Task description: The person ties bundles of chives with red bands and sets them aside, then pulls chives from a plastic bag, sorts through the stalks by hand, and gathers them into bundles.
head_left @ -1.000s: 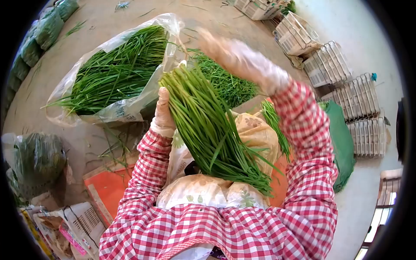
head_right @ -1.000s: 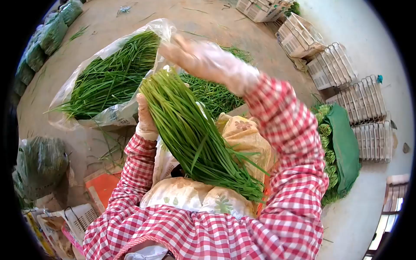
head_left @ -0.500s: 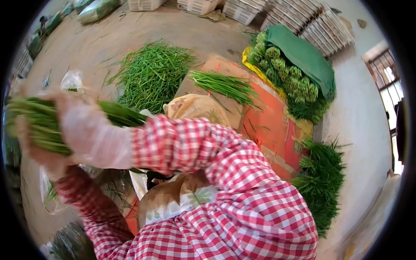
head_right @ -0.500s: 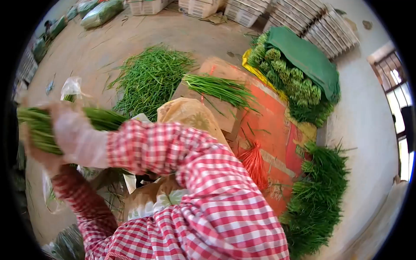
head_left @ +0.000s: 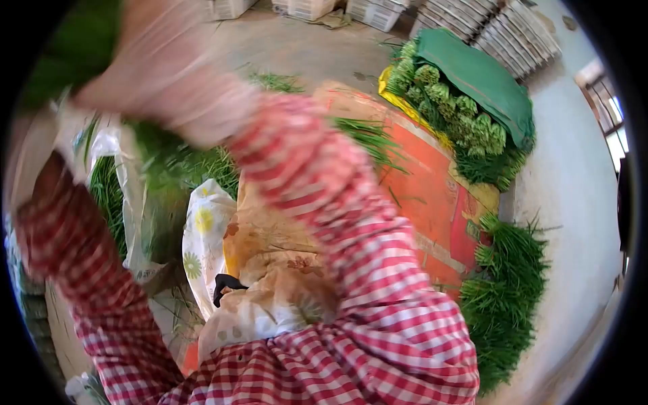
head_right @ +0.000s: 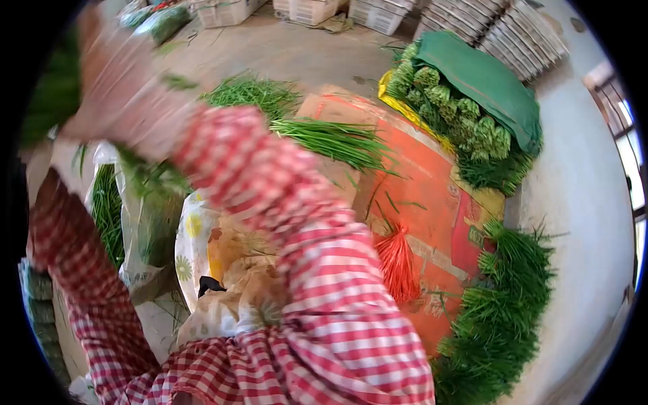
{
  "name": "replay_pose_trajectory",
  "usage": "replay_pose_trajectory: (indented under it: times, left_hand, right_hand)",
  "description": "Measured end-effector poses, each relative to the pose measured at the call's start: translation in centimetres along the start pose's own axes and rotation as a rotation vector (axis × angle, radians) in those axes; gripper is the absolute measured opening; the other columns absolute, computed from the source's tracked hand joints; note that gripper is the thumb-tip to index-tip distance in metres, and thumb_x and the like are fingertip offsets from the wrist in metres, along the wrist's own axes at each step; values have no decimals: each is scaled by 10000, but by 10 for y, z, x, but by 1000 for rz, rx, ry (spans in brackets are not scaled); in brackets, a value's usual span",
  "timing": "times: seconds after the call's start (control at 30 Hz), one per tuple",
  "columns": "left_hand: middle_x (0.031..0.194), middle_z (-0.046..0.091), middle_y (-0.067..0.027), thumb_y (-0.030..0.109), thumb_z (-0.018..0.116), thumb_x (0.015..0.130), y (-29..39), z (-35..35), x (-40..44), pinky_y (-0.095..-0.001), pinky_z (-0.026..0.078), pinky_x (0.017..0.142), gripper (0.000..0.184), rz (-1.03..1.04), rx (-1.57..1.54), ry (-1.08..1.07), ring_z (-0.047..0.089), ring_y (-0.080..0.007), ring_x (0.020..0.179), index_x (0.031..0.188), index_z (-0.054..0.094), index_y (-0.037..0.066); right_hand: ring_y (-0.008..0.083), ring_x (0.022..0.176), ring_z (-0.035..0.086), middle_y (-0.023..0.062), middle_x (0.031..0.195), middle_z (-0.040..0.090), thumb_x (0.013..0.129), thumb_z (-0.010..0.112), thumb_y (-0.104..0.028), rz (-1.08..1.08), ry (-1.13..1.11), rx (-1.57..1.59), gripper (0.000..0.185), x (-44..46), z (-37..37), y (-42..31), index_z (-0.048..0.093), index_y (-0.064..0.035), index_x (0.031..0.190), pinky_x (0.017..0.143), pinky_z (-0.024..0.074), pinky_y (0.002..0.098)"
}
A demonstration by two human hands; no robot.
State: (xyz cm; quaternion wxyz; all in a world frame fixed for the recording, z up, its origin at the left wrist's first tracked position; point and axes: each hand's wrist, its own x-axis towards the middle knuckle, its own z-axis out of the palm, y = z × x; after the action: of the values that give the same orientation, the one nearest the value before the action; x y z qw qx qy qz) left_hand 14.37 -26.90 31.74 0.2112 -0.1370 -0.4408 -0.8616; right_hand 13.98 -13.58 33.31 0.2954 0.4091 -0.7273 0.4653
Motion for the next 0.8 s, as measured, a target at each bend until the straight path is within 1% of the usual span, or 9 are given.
replay_pose_trajectory:
  times: [0.07, 0.13, 0.23, 0.3, 0.43, 0.57, 0.63, 0.7, 0.8]
  left_hand:
    - [1178, 521, -89, 379, 526, 850, -33, 37, 5, -374, 439, 900, 452, -31, -73, -61, 531, -210, 1029, 1178, 494, 69]
    - [1178, 522, -89, 376, 529, 850, -68, 74, 7, -374, 438, 902, 447, -65, -151, -117, 530, -211, 1031, 1173, 497, 69]
    - [1178, 523, -88, 373, 533, 850, -126, 108, 1, -374, 437, 904, 440, -168, -296, -169, 530, -211, 1033, 1167, 502, 69]
    - [1178, 523, -88, 370, 536, 849, -173, 111, -11, -375, 437, 906, 436, -296, -444, -178, 530, -212, 1035, 1162, 504, 69]
    - [1193, 523, -76, 392, 606, 816, -276, 75, -49, -403, 380, 969, 495, -593, -749, -60, 495, -237, 1093, 1191, 481, 94]
    - [1363, 342, -194, 480, 592, 798, -323, -9, -72, -479, 292, 1018, 750, -1021, -496, 3, 361, -314, 1238, 1339, 307, 45]
    - [1395, 274, -248, 485, 598, 791, -311, -36, -60, -485, 269, 1018, 846, -1344, 26, 304, 309, -358, 1269, 1369, 228, -10]
    - [1411, 209, -288, 476, 591, 796, -277, -48, -48, -492, 246, 1026, 885, -1189, 86, 170, 269, -386, 1288, 1373, 175, -52]
    - [1188, 485, -222, 363, 539, 862, -240, -90, -17, -424, 447, 842, 532, -979, 57, 213, 508, -283, 1067, 1228, 388, 7]
  right_hand:
    - [320, 1005, 576, 279, 1131, 527, 576, 766, -423, 32, -119, -19, 1026, -12, -61, 13, 266, 105, 1301, 817, 495, 359]
    - [282, 1015, 579, 251, 1139, 532, 756, 640, -383, 115, -80, -33, 838, -30, -100, 36, 219, 18, 1359, 814, 478, 342]
    - [221, 1076, 549, 189, 1157, 553, 558, 793, -336, 365, -216, -440, 881, -60, -156, 85, 386, 30, 1249, 865, 461, 312]
    - [281, 891, 635, 170, 994, 625, 612, 734, -271, 250, -230, -593, 849, -97, -175, 125, 325, -95, 1335, 765, 520, 352]
    - [325, 863, 630, 195, 954, 625, 632, 689, -246, 454, -544, -548, 840, -159, -182, 178, 294, -61, 1350, 791, 505, 376]
    - [322, 934, 597, 207, 1094, 567, 618, 730, -416, 874, -958, -752, 1046, -191, -129, 233, 137, -69, 1407, 859, 466, 381]
    - [321, 1130, 490, 200, 1277, 449, 553, 757, -544, 726, -1007, -748, 1229, -237, -93, 277, 17, -89, 1422, 979, 356, 458]
    - [303, 1302, 283, 168, 1427, 254, 476, 763, -618, 789, -1021, -825, 1343, -277, -65, 294, -38, -110, 1427, 1044, 203, 548]
    - [315, 1280, 313, 169, 1396, 309, 469, 798, -542, 666, -847, -634, 1288, -290, -78, 305, 62, -84, 1421, 1034, 260, 491]
